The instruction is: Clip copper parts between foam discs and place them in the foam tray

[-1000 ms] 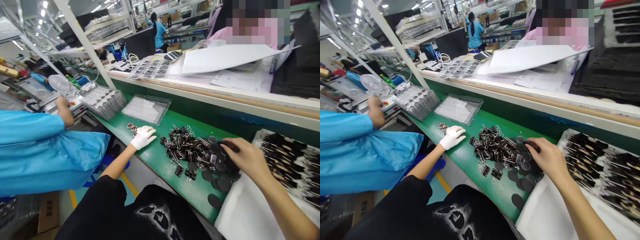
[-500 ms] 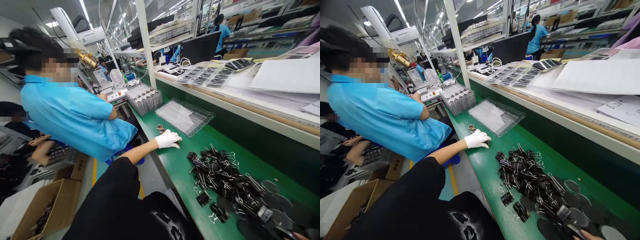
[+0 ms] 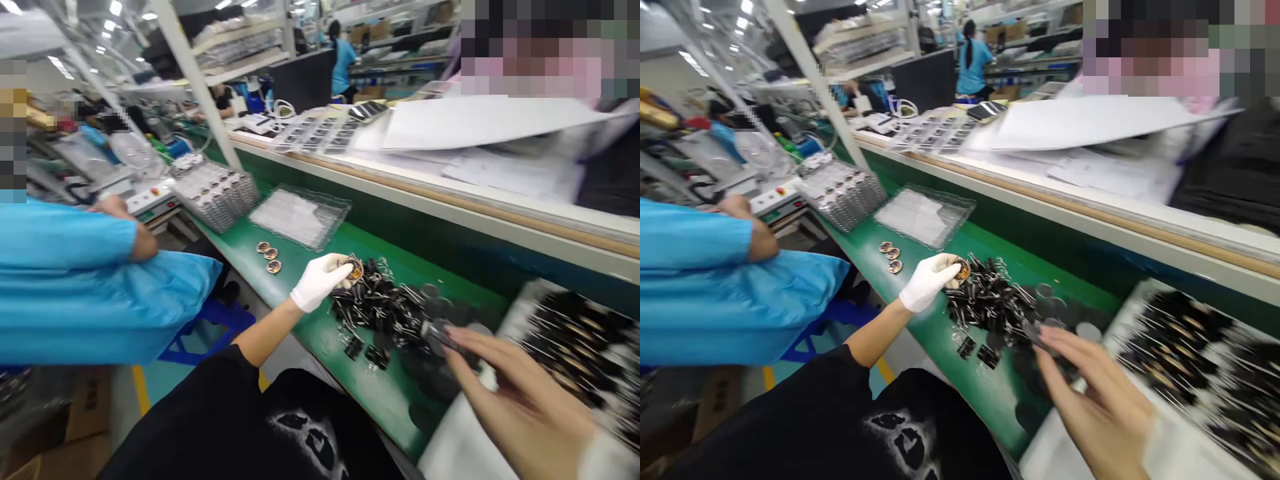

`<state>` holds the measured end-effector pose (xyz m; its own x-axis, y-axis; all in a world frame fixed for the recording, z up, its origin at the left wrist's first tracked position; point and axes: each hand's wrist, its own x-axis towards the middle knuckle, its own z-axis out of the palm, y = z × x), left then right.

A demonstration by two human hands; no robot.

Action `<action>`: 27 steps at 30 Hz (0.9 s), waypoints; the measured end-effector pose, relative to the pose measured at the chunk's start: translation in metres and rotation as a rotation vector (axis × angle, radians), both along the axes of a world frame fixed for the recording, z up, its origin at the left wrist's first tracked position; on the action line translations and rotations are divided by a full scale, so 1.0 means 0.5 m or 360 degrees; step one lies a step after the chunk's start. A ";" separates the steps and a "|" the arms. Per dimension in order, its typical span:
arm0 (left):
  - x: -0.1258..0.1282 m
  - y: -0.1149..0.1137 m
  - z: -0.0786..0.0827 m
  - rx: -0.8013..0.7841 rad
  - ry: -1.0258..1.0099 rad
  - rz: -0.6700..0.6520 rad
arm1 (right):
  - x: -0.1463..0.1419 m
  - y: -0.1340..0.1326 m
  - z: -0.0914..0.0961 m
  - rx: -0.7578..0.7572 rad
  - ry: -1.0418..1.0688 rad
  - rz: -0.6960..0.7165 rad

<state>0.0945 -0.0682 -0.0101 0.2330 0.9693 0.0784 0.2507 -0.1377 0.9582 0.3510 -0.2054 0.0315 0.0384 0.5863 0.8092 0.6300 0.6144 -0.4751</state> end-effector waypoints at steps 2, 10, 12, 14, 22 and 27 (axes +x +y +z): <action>0.042 -0.039 0.022 -0.0282 -0.0239 -0.0115 | -0.022 0.007 0.005 0.0098 -0.0100 0.0066; 0.099 -0.127 0.052 -0.0476 -0.0506 -0.0503 | -0.032 0.009 -0.049 0.0063 -0.0837 0.0072; 0.097 -0.128 0.042 -0.0417 -0.0418 -0.0559 | -0.031 -0.009 -0.063 -0.0113 -0.0847 0.0149; 0.097 -0.128 0.032 -0.0387 -0.0327 -0.0626 | -0.035 -0.029 -0.075 -0.0303 -0.0709 0.0179; 0.106 -0.134 0.022 -0.0267 0.0028 -0.1006 | -0.047 -0.047 -0.080 -0.1254 0.0792 0.0231; 0.073 -0.118 0.023 0.0271 0.0328 -0.1142 | -0.033 -0.065 -0.089 -0.1436 0.1446 0.0279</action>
<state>0.1309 -0.1270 0.0014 0.8270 0.5532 0.0997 0.2155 -0.4758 0.8527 0.3343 -0.2379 -0.0129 0.2302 0.9617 -0.1485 -0.1915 -0.1049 -0.9759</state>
